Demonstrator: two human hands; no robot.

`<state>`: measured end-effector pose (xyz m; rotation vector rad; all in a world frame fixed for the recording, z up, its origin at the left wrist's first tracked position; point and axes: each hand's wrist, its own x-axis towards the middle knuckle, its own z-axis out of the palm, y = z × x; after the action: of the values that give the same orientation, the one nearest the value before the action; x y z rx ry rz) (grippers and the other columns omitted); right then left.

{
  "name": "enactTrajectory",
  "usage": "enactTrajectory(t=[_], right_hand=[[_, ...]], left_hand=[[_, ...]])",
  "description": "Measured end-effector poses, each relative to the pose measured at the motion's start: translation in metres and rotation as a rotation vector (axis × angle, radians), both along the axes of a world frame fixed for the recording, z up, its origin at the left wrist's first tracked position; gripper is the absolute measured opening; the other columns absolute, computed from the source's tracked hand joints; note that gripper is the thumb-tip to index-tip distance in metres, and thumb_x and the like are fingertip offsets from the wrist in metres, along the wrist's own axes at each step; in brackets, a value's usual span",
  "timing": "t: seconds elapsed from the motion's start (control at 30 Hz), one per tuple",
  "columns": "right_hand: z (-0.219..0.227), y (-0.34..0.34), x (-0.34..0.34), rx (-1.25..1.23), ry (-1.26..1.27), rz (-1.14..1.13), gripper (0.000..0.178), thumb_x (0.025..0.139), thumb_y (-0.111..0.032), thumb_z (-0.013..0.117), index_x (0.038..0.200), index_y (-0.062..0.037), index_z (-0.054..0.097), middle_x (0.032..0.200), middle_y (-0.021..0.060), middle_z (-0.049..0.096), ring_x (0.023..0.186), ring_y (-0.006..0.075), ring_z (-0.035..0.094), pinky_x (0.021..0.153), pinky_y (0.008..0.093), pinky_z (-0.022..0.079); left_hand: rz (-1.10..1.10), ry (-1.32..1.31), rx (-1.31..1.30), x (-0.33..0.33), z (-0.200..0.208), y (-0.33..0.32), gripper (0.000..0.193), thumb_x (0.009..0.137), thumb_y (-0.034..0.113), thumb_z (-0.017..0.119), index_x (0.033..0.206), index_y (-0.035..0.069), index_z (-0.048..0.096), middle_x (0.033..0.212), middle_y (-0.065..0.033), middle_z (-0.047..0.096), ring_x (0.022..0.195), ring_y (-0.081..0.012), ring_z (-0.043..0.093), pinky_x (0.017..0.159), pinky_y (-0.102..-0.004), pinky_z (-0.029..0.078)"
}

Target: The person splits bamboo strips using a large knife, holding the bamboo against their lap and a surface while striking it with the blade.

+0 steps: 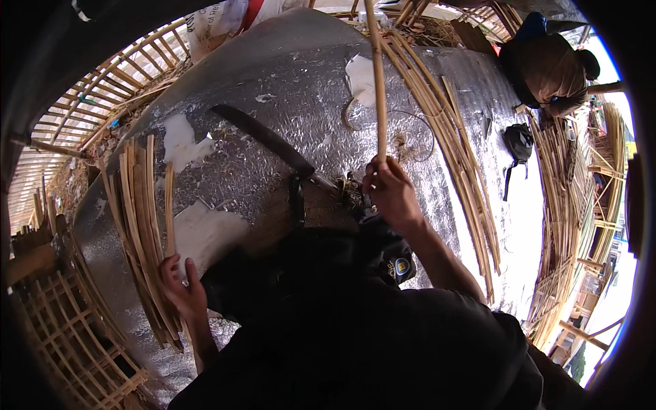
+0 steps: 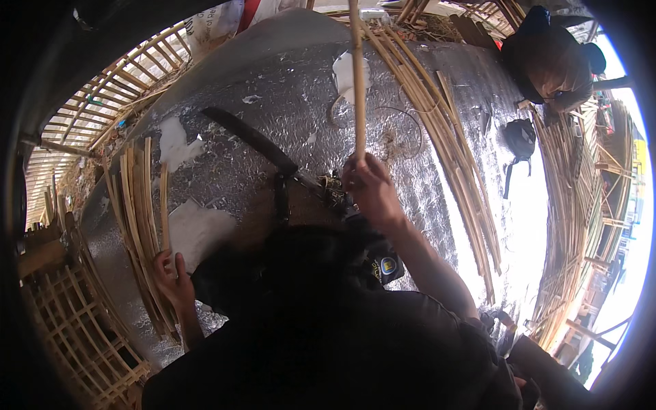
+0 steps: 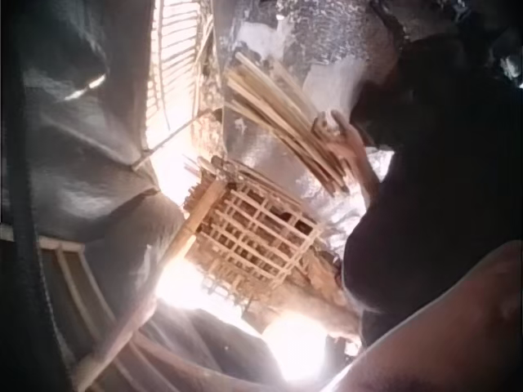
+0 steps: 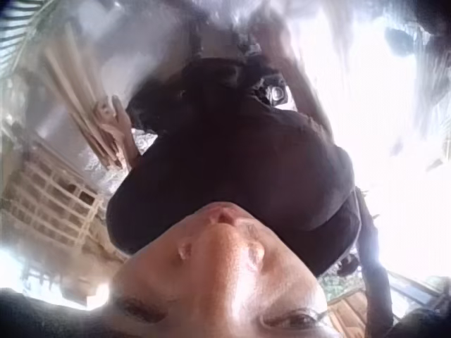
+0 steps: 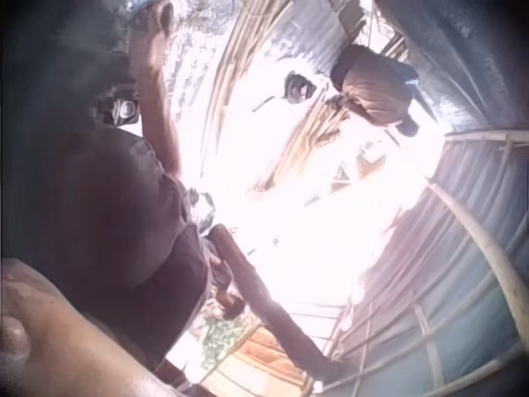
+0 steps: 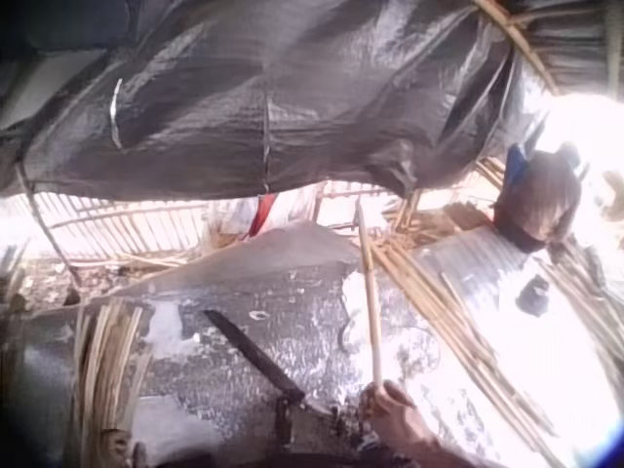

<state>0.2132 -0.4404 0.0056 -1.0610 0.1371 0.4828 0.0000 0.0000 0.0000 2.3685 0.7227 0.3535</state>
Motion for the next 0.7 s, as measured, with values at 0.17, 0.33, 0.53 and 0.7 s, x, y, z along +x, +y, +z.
enactTrajectory(t=[0.17, 0.33, 0.53, 0.7], right_hand=[[0.028, 0.096, -0.078, -0.465, -0.424, 0.725, 0.035, 0.104, -0.030, 0.060, 0.122, -0.0005, 0.063, 0.108, 0.0138, 0.067, 0.105, 0.0193, 0.065, 0.088, 0.0358, 0.054], [0.037, 0.087, -0.019, -0.758, -0.694, 0.426, 0.033, 0.099, -0.026, 0.068, 0.116, 0.0019, 0.066, 0.096, 0.0180, 0.069, 0.083, 0.0250, 0.071, 0.075, 0.0394, 0.057], [-0.035, -0.030, 0.057, -1.553, -0.687, 0.220, 0.086, 0.082, -0.049, 0.080, 0.139, 0.0034, 0.043, 0.122, 0.0269, 0.059, 0.107, 0.0417, 0.065, 0.090, 0.0498, 0.055], [-0.056, 0.006, 0.077, -1.533, -0.520, 0.034, 0.083, 0.086, -0.053, 0.076, 0.133, 0.0073, 0.044, 0.096, 0.0244, 0.072, 0.091, 0.0382, 0.073, 0.078, 0.0482, 0.057]], left_hand=[[-0.166, -0.158, -1.060, 0.086, 0.040, -0.104, 0.032, 0.099, 0.022, 0.065, 0.124, 0.004, 0.056, 0.109, -0.0128, 0.065, 0.094, -0.0223, 0.065, 0.076, -0.0361, 0.050], [0.304, -0.146, -1.077, 0.075, 0.044, -0.057, 0.016, 0.105, 0.026, 0.057, 0.107, 0.010, 0.054, 0.074, 0.0018, 0.042, 0.057, -0.0066, 0.039, 0.048, -0.0234, 0.032], [0.301, -0.141, -0.152, -0.036, -0.015, 0.064, 0.034, 0.101, 0.030, 0.063, 0.119, 0.001, 0.061, 0.086, -0.0074, 0.061, 0.068, -0.0208, 0.057, 0.058, -0.0325, 0.046], [0.266, 0.174, 0.181, -0.064, 0.005, 0.048, 0.038, 0.100, 0.027, 0.064, 0.123, -0.003, 0.061, 0.103, -0.0227, 0.069, 0.091, -0.0400, 0.067, 0.079, -0.0465, 0.053]])
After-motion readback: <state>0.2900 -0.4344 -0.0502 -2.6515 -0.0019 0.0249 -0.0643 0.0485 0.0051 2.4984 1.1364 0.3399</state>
